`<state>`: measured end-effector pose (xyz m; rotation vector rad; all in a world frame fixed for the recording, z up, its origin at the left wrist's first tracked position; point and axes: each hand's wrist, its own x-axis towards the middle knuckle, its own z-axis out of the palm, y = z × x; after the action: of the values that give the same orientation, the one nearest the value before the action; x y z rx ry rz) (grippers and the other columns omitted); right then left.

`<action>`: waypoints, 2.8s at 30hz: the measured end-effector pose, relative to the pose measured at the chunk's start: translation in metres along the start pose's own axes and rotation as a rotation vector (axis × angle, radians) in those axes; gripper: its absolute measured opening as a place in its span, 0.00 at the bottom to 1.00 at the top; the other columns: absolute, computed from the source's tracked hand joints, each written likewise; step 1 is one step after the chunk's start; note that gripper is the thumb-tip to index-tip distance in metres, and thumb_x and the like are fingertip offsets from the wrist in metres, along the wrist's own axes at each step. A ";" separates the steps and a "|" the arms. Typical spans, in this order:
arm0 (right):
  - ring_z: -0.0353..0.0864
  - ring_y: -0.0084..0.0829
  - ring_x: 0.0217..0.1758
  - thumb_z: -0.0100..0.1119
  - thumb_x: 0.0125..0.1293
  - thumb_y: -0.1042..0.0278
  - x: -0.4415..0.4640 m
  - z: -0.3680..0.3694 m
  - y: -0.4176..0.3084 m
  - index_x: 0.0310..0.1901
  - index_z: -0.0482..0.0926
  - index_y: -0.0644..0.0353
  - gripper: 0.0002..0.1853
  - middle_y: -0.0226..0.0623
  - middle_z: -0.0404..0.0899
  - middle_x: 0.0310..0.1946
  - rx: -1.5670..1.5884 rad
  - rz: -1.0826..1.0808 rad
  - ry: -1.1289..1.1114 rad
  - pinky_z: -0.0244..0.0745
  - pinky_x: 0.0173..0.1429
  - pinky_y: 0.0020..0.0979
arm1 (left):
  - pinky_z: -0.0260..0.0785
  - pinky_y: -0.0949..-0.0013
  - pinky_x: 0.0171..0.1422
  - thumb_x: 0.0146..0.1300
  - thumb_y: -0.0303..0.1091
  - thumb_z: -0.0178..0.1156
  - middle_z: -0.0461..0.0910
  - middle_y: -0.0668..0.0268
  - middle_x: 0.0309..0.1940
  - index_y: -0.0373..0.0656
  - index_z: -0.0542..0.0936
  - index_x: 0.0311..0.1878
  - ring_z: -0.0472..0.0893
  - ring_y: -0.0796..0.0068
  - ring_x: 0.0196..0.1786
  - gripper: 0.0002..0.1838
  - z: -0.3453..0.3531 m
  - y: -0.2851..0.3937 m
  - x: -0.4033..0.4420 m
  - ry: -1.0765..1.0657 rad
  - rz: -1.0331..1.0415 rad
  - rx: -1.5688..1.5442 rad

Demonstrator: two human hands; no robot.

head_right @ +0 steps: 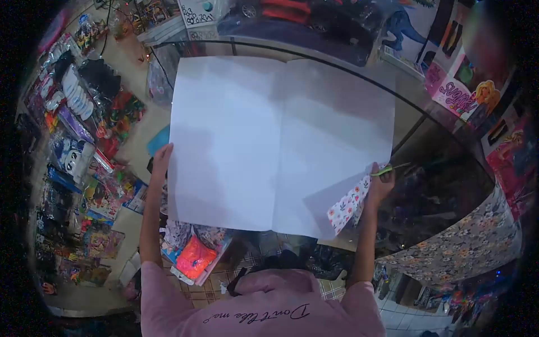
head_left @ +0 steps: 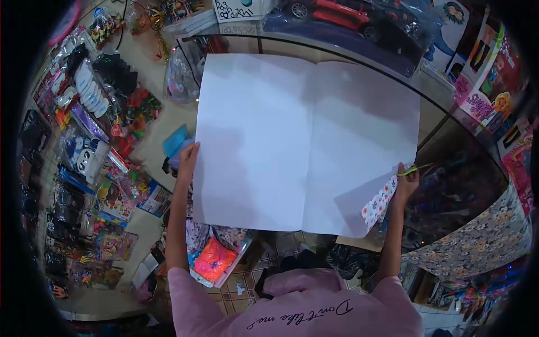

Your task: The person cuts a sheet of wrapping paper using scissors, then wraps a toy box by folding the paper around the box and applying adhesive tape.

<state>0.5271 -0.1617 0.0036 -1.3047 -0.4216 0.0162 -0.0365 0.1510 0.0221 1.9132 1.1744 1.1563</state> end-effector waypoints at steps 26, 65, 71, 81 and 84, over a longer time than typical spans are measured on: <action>0.71 0.37 0.57 0.68 0.53 0.71 -0.134 -0.010 -0.143 0.62 0.65 0.63 0.34 0.44 0.73 0.53 -0.453 -0.128 -0.913 0.64 0.61 0.37 | 0.39 0.41 0.76 0.51 0.27 0.63 0.55 0.63 0.74 0.46 0.61 0.71 0.53 0.62 0.76 0.41 0.216 0.100 -0.202 -0.615 0.665 0.709; 0.79 0.26 0.47 0.67 0.59 0.73 -0.282 -0.051 -0.019 0.52 0.72 0.64 0.21 0.37 0.79 0.45 -0.069 0.305 -0.938 0.75 0.51 0.29 | 0.42 0.44 0.74 0.40 0.27 0.66 0.72 0.63 0.54 0.47 0.77 0.50 0.70 0.60 0.62 0.27 0.226 0.131 -0.254 -0.182 0.258 0.337; 0.78 0.21 0.44 0.64 0.63 0.73 -0.272 -0.035 -0.022 0.53 0.71 0.61 0.18 0.32 0.79 0.42 0.191 0.526 -0.585 0.74 0.42 0.23 | 0.41 0.44 0.74 0.42 0.29 0.66 0.71 0.63 0.55 0.51 0.80 0.48 0.68 0.62 0.63 0.24 0.230 0.148 -0.269 -0.109 0.219 0.377; 0.79 0.20 0.36 0.66 0.61 0.76 -0.233 -0.038 -0.013 0.47 0.73 0.63 0.15 0.31 0.79 0.32 0.362 0.705 -0.390 0.72 0.38 0.19 | 0.58 0.54 0.67 0.58 0.30 0.64 0.70 0.59 0.56 0.46 0.78 0.52 0.71 0.62 0.60 0.17 0.279 0.181 -0.350 0.362 -0.140 0.104; 0.80 0.23 0.39 0.64 0.61 0.79 -0.226 -0.043 -0.017 0.49 0.73 0.66 0.15 0.34 0.80 0.35 0.324 0.772 -0.391 0.74 0.42 0.20 | 0.68 0.65 0.58 0.62 0.31 0.63 0.72 0.59 0.54 0.43 0.74 0.56 0.75 0.69 0.54 0.19 0.294 0.193 -0.362 0.163 -0.519 -0.699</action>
<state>0.3278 -0.2619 -0.0553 -1.0709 -0.2072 0.9605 0.2182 -0.2731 -0.0779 0.9393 1.0656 1.2205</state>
